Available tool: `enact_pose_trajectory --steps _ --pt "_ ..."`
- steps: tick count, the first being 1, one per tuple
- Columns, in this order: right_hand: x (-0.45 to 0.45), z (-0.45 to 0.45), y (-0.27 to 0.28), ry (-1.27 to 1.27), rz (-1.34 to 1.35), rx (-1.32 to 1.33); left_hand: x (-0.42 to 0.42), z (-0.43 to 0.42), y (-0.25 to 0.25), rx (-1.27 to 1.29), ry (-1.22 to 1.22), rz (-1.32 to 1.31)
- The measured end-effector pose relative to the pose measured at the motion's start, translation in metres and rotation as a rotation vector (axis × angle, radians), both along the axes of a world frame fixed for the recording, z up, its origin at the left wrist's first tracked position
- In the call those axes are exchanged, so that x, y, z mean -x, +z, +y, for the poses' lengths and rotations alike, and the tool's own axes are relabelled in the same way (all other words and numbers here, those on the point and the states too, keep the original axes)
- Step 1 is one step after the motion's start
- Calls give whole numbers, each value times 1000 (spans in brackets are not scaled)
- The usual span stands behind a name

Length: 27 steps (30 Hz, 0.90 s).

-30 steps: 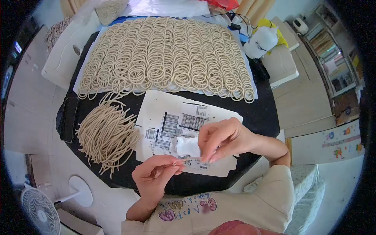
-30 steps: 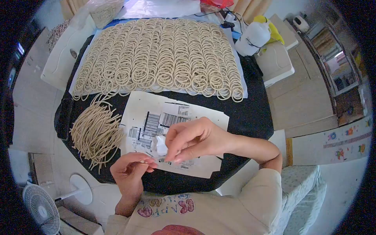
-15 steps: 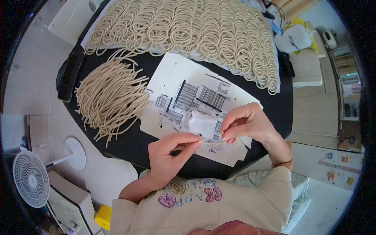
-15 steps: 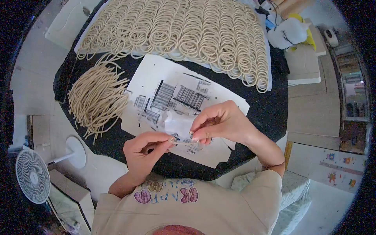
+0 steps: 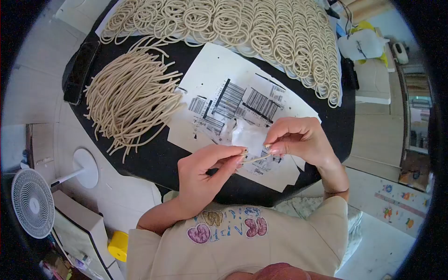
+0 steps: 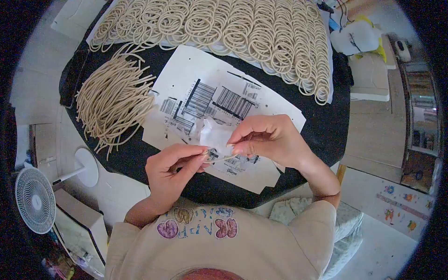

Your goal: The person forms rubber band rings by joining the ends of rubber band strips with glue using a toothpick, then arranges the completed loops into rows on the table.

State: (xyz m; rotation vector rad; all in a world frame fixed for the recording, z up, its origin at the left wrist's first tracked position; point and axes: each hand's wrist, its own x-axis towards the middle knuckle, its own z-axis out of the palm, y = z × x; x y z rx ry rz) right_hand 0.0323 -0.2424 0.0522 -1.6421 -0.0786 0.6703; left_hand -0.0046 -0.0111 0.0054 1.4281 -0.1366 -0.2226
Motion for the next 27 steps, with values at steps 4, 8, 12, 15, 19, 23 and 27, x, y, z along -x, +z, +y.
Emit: enact_pose_trajectory --steps 4,8,12,15,19,23,27 --pt "0 2 0 27 -77 9 0 3 -4 1 -13 -28" --pt "2 7 -2 33 -245 139 -2 2 -8 0 -1 -125" --pt "3 9 -1 113 -495 342 -4 -2 -7 -74 13 -196" --pt "4 9 -6 103 -573 382 -6 -1 -3 -139 -7 -227" --pt "6 12 -7 117 -619 432 -6 -1 -5 -176 -21 -261" --pt "7 14 -7 141 -641 466 -6 -1 -5 -184 -22 -264" --pt "6 15 -10 190 -717 493 -6 0 -7 -198 -20 -309"
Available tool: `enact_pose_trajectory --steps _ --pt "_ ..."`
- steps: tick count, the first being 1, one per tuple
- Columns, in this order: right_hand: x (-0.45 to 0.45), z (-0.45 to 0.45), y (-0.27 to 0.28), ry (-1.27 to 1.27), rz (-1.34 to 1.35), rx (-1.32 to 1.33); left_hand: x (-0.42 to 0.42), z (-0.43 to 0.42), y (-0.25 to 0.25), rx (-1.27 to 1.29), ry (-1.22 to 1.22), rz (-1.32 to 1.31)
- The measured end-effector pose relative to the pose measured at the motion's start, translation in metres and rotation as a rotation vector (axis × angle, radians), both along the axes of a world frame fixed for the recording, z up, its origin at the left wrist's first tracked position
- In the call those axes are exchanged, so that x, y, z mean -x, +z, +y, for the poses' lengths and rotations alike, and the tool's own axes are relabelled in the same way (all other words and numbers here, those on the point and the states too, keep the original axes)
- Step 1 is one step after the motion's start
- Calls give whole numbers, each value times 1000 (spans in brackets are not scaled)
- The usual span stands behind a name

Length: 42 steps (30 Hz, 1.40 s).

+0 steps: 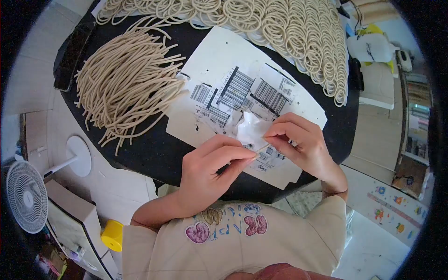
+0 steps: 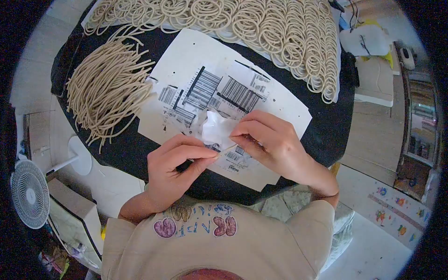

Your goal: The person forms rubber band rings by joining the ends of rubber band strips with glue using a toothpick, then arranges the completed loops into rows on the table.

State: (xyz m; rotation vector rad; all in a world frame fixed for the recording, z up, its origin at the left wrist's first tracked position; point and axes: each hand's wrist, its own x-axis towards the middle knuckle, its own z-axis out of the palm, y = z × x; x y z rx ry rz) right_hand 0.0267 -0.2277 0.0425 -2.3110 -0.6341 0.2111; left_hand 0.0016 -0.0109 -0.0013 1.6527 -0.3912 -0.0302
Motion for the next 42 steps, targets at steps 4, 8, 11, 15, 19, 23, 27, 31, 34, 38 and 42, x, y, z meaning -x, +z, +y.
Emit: enact_pose_trajectory --steps 4,8,11,15,19,23,27,31,34,38,42 --pt "1 1 -3 9 -46 27 1 0 -2 7 0 -3" --pt "2 3 -4 1 -63 41 2 -1 -2 15 1 14" --pt "2 4 -4 10 -85 61 2 0 -2 4 -1 10" --pt "2 7 -3 15 -123 90 1 0 -4 20 -1 -3" --pt "2 9 -3 20 -162 113 1 0 -3 33 -2 -1" --pt "1 11 -2 22 -187 129 1 0 -3 38 0 -8" --pt "1 12 -2 20 -189 133 2 2 1 28 -3 69" --pt "2 10 0 -32 -97 54 0 2 0 69 -4 59" --pt "0 7 7 -45 37 -88 0 2 -2 135 -6 76" --pt "0 5 6 -36 302 -386 0 3 -1 263 -39 203" --pt "9 9 4 -106 614 -659 1 3 -1 360 -61 314"
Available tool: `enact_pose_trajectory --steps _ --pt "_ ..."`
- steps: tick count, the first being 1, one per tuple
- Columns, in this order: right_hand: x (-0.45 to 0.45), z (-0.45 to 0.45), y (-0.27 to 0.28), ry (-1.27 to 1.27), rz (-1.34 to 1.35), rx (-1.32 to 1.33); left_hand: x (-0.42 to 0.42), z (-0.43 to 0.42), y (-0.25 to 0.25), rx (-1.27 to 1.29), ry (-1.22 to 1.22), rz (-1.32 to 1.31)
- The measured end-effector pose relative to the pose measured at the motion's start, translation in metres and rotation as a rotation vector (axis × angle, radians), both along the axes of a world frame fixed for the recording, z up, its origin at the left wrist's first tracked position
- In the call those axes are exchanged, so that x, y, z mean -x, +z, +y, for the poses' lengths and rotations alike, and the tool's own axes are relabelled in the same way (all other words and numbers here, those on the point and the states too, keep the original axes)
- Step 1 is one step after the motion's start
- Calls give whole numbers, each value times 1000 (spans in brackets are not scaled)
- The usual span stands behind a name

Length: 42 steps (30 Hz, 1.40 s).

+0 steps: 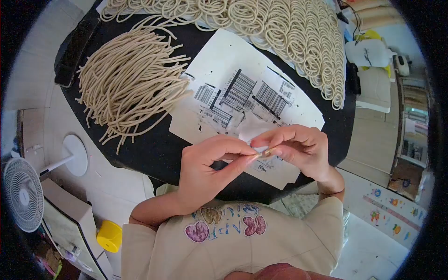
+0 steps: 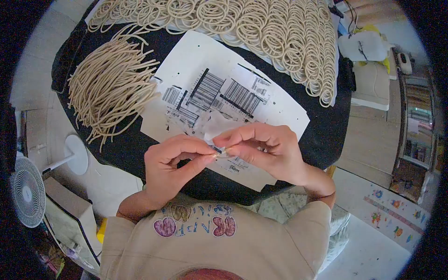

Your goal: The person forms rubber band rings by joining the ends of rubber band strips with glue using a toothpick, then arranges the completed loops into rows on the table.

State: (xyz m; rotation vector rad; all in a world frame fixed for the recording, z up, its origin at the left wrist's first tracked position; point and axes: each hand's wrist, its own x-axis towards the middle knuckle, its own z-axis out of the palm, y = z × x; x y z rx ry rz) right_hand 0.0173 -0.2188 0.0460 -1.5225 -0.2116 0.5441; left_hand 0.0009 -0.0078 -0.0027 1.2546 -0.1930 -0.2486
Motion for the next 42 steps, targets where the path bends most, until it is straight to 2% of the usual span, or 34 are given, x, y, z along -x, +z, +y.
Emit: enact_pose_trajectory --steps 23,42 --pt "0 -3 1 81 42 28 -1 5 1 -39 -91 -15" --pt "0 -1 4 75 83 22 -2 2 1 -50 -36 -36"
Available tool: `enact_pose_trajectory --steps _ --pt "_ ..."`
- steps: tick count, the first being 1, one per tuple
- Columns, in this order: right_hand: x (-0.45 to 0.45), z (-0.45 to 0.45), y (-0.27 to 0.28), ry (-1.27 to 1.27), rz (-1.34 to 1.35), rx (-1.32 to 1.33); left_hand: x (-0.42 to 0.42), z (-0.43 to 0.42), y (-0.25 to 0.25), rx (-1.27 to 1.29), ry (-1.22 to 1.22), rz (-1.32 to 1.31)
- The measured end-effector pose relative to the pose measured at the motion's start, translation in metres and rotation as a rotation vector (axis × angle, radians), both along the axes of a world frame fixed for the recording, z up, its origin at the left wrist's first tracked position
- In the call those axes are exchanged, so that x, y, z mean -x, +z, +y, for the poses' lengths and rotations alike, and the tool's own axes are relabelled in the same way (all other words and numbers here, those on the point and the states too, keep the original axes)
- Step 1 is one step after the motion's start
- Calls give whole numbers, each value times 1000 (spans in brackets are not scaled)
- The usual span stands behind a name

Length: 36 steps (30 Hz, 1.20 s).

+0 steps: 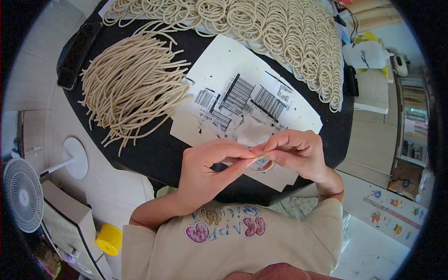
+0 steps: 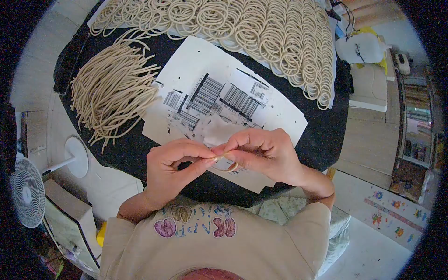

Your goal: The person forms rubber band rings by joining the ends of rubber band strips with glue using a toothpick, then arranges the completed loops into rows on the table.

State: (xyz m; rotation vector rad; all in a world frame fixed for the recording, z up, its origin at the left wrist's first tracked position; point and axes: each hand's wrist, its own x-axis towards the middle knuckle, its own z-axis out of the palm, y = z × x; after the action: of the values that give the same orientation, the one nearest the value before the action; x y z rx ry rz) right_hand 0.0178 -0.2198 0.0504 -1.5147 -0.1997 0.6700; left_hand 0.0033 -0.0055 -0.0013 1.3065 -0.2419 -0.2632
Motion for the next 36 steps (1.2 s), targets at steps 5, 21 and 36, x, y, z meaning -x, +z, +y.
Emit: enact_pose_trajectory --steps 5,21,36 --pt "2 -1 -2 10 -43 44 1 -1 -2 8 17 7" --pt "11 8 -4 -71 -65 81 2 -1 -2 6 75 13" --pt "14 8 2 21 -496 161 2 3 3 190 -14 31"
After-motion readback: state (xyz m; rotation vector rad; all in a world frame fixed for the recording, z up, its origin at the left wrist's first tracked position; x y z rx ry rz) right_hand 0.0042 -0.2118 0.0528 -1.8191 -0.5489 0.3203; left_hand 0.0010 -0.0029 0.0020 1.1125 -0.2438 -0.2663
